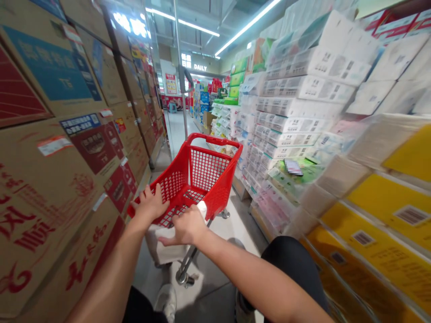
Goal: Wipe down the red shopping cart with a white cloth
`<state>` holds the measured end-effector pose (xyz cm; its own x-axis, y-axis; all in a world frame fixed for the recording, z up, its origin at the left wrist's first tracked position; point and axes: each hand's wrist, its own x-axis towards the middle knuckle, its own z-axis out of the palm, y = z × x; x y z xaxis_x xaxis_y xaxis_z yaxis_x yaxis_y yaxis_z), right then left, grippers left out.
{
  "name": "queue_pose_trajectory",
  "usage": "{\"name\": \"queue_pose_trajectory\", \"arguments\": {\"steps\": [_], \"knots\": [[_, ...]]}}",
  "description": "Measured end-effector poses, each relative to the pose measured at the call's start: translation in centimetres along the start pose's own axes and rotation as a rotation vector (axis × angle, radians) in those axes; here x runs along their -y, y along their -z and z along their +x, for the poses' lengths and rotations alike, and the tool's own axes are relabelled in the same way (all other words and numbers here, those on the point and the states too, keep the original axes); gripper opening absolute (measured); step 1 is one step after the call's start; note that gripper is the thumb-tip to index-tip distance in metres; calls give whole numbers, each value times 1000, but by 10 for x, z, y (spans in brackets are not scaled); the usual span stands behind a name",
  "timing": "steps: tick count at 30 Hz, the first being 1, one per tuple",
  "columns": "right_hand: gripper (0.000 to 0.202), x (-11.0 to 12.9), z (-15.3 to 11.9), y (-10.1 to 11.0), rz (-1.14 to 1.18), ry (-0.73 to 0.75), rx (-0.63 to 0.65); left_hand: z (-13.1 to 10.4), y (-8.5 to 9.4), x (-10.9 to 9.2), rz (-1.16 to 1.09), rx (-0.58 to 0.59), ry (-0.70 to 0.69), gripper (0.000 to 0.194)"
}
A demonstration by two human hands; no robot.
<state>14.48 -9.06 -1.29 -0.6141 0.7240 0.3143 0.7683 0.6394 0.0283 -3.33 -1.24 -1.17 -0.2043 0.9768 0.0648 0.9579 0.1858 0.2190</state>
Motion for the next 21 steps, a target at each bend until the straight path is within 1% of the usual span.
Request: {"name": "queue_pose_trajectory", "arguments": {"steps": [3,6,8,11,14,15,17,19,20,21], "knots": [[78,17,22,-7,32,-6,-11,1,-10,9,75,-29,-58,78],[78,17,31,-5,45,10,1,6,-15,19,149,-79,-171,68],[79,7,31,2,28,17,33,10,-15,23,139,-82,-225,66],[83,-22,22,18,-27,-11,93,13,-10,22,80,-17,-318,69],[80,-60,9,34,-70,-40,157,17,-3,22,-53,68,-360,68],[77,-71,5,37,-80,-36,179,18,-1,24,-142,89,-373,67],[72,-87,-2,43,-95,-6,200,20,5,27,-387,151,-421,67],[68,-91,-6,46,-110,29,171,17,10,29,-588,238,-478,65],[66,-88,-7,47,-111,48,137,15,11,29,-618,276,-497,62],[65,-82,-8,48,-106,74,93,12,12,27,-596,296,-504,57]]}}
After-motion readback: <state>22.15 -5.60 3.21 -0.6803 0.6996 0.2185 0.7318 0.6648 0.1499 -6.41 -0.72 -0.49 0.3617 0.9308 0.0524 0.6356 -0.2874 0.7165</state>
